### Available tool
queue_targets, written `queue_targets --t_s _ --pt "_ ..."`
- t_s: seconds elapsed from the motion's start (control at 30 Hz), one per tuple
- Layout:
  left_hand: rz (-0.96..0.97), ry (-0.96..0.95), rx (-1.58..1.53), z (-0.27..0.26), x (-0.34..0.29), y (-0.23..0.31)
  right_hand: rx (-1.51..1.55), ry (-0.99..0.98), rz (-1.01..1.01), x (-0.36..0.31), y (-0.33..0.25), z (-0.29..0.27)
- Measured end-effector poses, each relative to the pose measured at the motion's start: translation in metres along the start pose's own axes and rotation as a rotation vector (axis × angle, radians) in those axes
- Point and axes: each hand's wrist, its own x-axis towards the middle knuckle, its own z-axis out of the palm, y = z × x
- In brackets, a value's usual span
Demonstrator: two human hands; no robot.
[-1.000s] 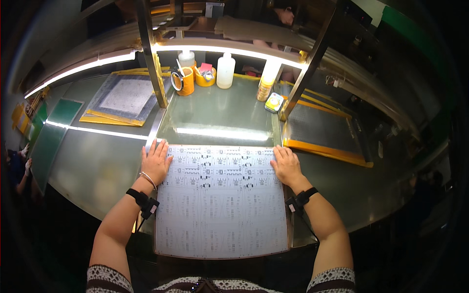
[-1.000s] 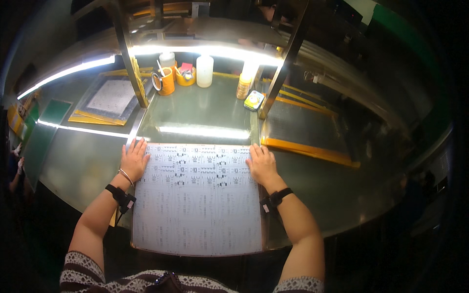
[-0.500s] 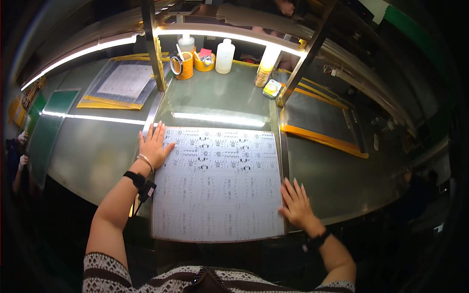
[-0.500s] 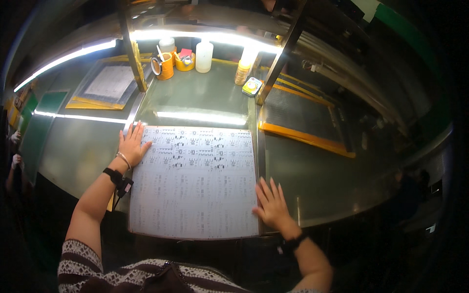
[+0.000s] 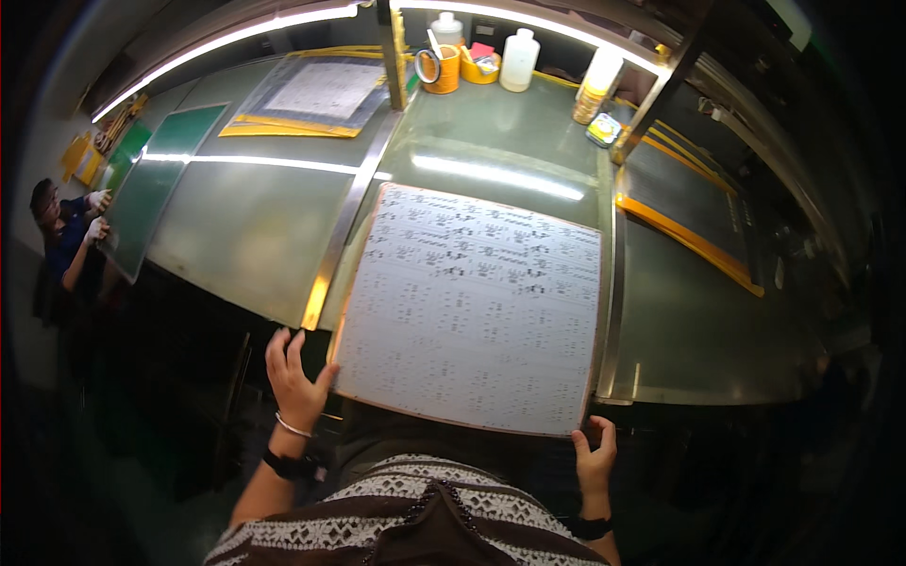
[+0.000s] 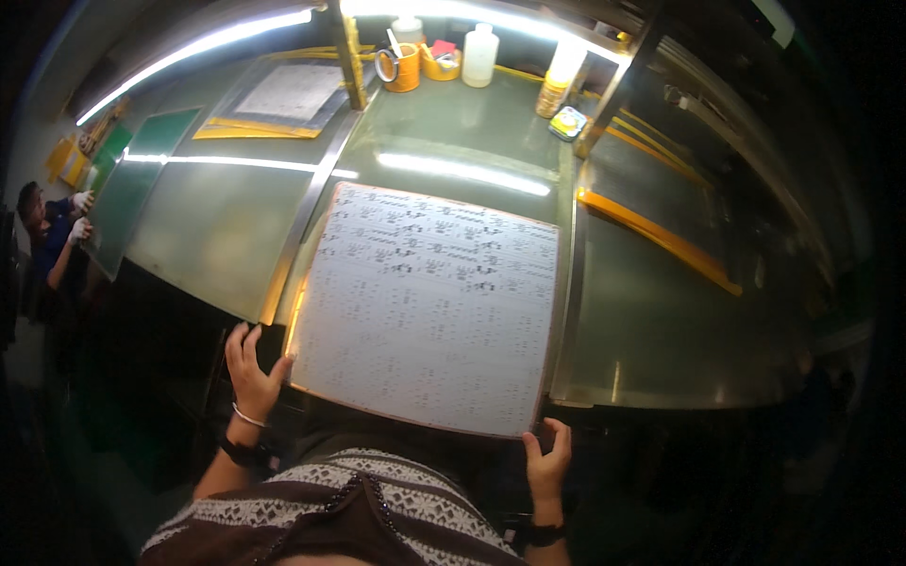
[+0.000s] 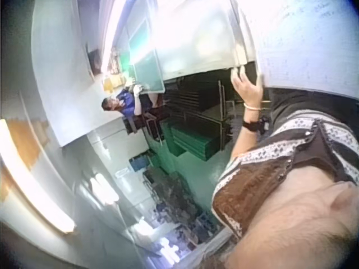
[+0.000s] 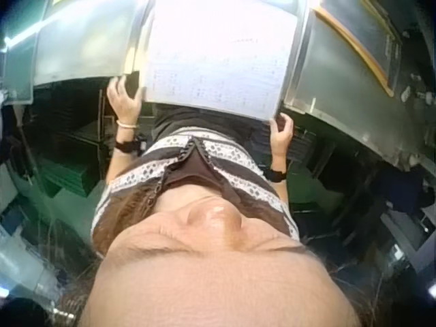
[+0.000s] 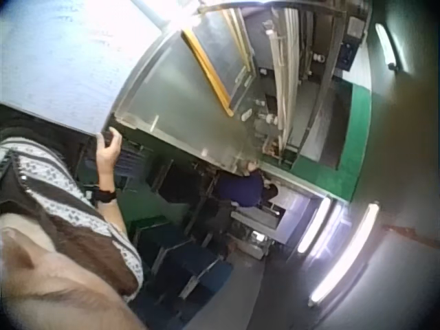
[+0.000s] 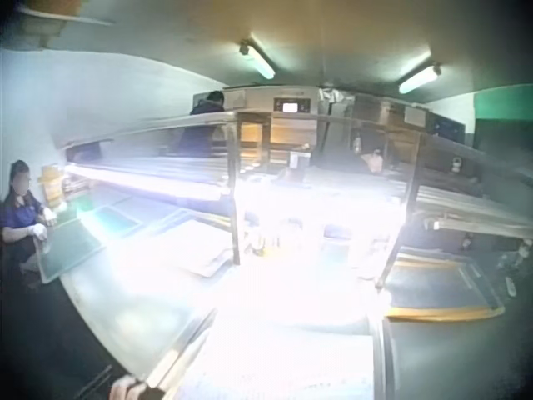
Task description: Inspecting and aligning film sheets on glass panels at a backlit workstation and organizing them into a storage rack.
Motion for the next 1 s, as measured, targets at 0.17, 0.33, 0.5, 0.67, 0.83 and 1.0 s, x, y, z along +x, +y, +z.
queue_targets --t_s 0.17,0.33,0.5,0.67,0.83,1.0 --pt "-0.741 -0.302 -0.847 0.005 -0.049 0.000 0.564 -0.433 0.414 0.012 -0.001 0.003" --pt "-0.751 -0.286 -0.944 0.013 -0.058 -0.007 0.719 -0.433 0.442 0.010 0.012 0.006" --pt "-0.759 -0.318 -1.058 0.004 -0.047 -0.007 0.820 -0.519 0.589 0.010 0.005 -0.005" --pt "-0.925 -0.554 -1.332 -0.001 -0.038 -0.019 1.328 -0.602 0.541 0.049 0.008 0.001" --pt "-0.957 -0.474 -1.539 0.007 -0.030 -0.022 1.013 -0.669 0.437 0.066 -0.026 -0.003" --pt "-0.803 -0.599 -1.779 0.010 -0.027 -0.046 0.887 -0.554 0.137 0.051 -0.068 -0.034"
